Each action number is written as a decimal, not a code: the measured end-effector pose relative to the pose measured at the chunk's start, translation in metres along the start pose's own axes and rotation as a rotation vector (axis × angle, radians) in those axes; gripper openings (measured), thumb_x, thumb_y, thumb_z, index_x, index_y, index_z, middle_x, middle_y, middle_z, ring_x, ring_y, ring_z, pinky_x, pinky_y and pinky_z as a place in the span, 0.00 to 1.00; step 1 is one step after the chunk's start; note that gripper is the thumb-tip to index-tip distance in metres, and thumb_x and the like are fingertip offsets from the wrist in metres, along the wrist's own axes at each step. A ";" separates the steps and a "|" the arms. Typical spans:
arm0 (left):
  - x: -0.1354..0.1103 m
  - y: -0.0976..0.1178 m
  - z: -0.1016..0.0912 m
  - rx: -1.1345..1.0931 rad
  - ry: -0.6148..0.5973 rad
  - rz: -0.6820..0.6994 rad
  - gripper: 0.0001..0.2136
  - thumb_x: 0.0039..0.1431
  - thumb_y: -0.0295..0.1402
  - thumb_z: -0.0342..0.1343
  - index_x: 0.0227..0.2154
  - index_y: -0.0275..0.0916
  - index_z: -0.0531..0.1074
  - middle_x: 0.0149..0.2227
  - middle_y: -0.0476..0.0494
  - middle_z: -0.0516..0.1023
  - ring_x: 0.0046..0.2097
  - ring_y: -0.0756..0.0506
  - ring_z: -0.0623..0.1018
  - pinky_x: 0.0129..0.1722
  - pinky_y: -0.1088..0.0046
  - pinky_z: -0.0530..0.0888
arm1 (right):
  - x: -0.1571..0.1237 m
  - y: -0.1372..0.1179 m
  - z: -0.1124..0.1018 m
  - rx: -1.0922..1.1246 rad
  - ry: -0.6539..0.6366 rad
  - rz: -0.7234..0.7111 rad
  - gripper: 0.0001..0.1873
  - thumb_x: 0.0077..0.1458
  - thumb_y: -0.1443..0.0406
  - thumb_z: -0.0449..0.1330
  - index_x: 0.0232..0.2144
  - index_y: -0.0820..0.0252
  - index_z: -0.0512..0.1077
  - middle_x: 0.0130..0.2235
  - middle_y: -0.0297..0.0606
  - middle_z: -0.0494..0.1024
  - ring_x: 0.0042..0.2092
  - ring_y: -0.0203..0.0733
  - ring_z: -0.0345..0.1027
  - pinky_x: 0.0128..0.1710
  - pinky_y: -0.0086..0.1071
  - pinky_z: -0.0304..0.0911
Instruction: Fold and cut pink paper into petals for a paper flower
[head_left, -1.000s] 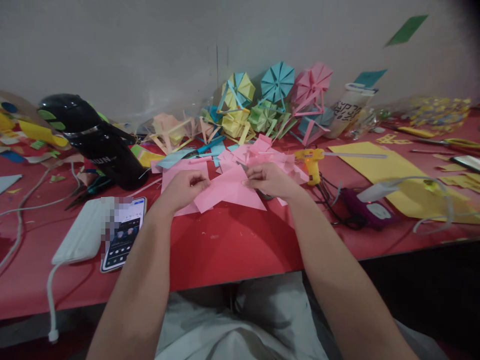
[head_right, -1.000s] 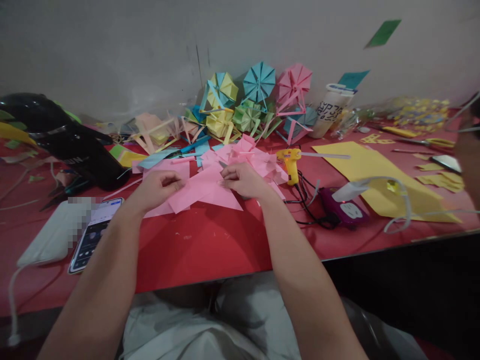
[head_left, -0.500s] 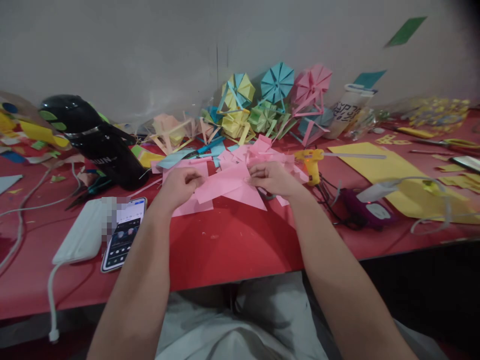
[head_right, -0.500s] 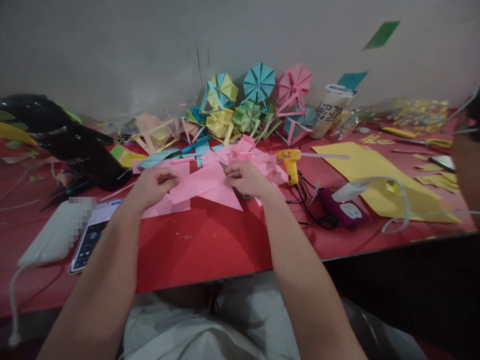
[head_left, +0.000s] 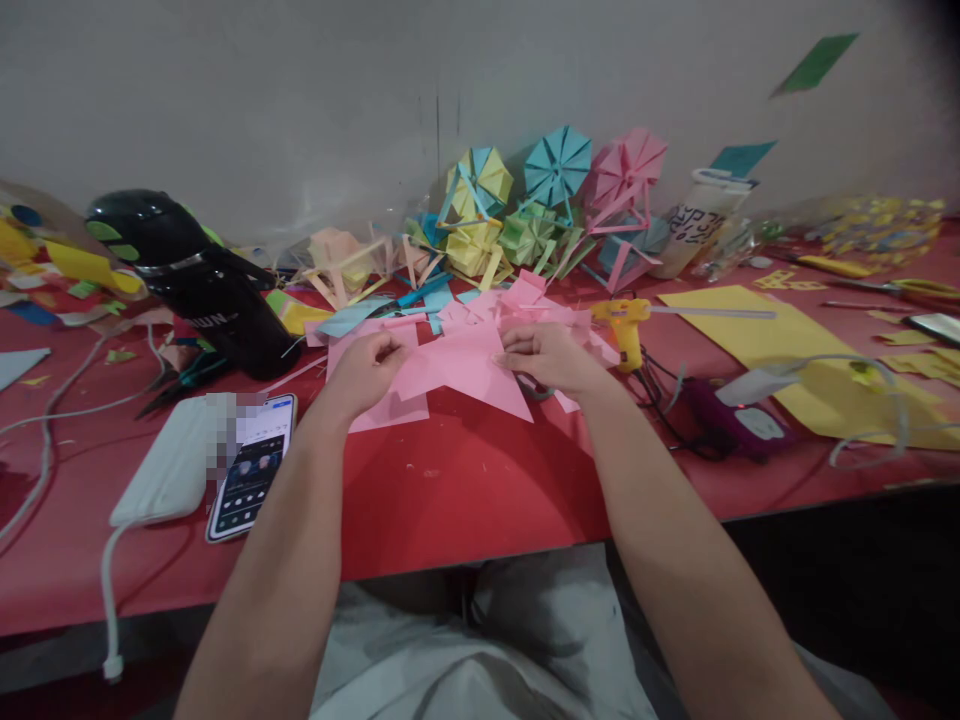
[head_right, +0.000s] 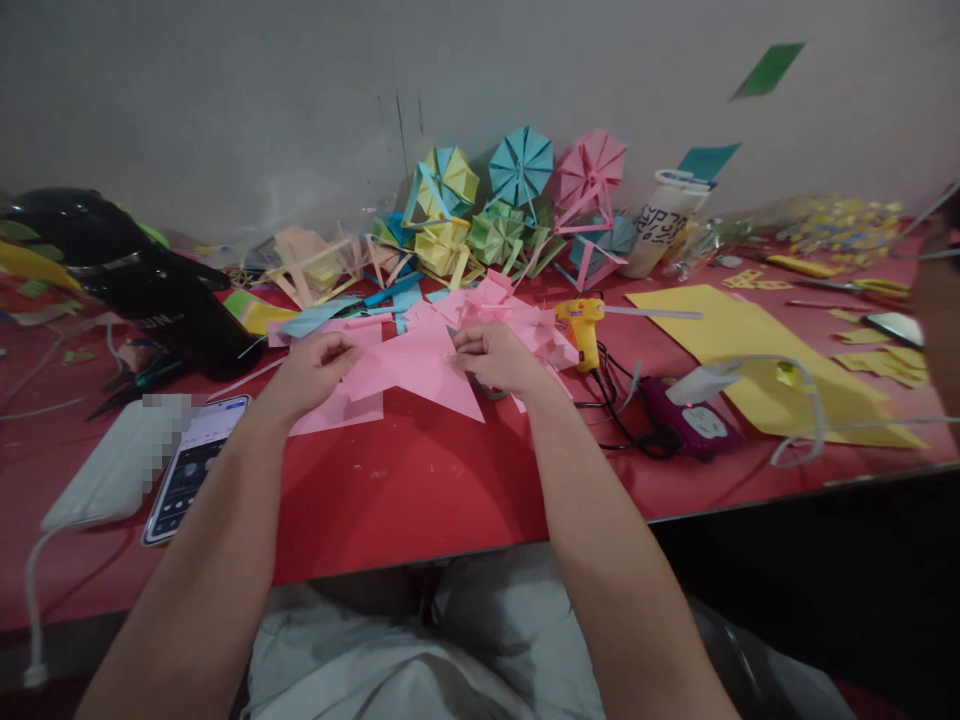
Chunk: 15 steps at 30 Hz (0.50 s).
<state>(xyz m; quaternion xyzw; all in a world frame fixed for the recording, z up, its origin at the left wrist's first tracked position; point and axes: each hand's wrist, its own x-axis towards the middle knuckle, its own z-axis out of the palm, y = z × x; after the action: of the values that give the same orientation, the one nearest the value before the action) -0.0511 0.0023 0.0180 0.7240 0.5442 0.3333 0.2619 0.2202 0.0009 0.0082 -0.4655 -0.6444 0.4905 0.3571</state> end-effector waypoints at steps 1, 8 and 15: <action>0.000 0.000 0.001 -0.017 0.005 -0.015 0.07 0.58 0.32 0.52 0.25 0.39 0.68 0.28 0.48 0.71 0.31 0.48 0.69 0.35 0.69 0.68 | -0.001 -0.001 0.000 0.006 -0.003 0.017 0.22 0.44 0.53 0.73 0.24 0.59 0.65 0.21 0.27 0.65 0.22 0.28 0.51 0.21 0.28 0.42; -0.001 0.002 0.004 0.026 -0.011 0.064 0.06 0.56 0.30 0.53 0.25 0.39 0.71 0.28 0.47 0.76 0.33 0.47 0.72 0.36 0.69 0.69 | 0.000 0.000 0.004 0.039 -0.033 0.040 0.18 0.46 0.58 0.72 0.38 0.58 0.75 0.37 0.40 0.80 0.37 0.40 0.72 0.34 0.32 0.67; -0.007 0.011 0.023 0.017 -0.120 0.152 0.07 0.59 0.32 0.53 0.30 0.40 0.75 0.32 0.47 0.80 0.34 0.46 0.74 0.36 0.69 0.69 | 0.001 -0.003 0.017 -0.226 -0.102 -0.177 0.11 0.54 0.58 0.63 0.32 0.59 0.80 0.37 0.40 0.82 0.39 0.42 0.72 0.40 0.35 0.65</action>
<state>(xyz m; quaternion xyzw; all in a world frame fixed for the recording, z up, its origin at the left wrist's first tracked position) -0.0279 -0.0081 0.0095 0.7840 0.4738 0.3038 0.2617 0.2038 -0.0034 0.0067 -0.4184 -0.7513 0.4047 0.3110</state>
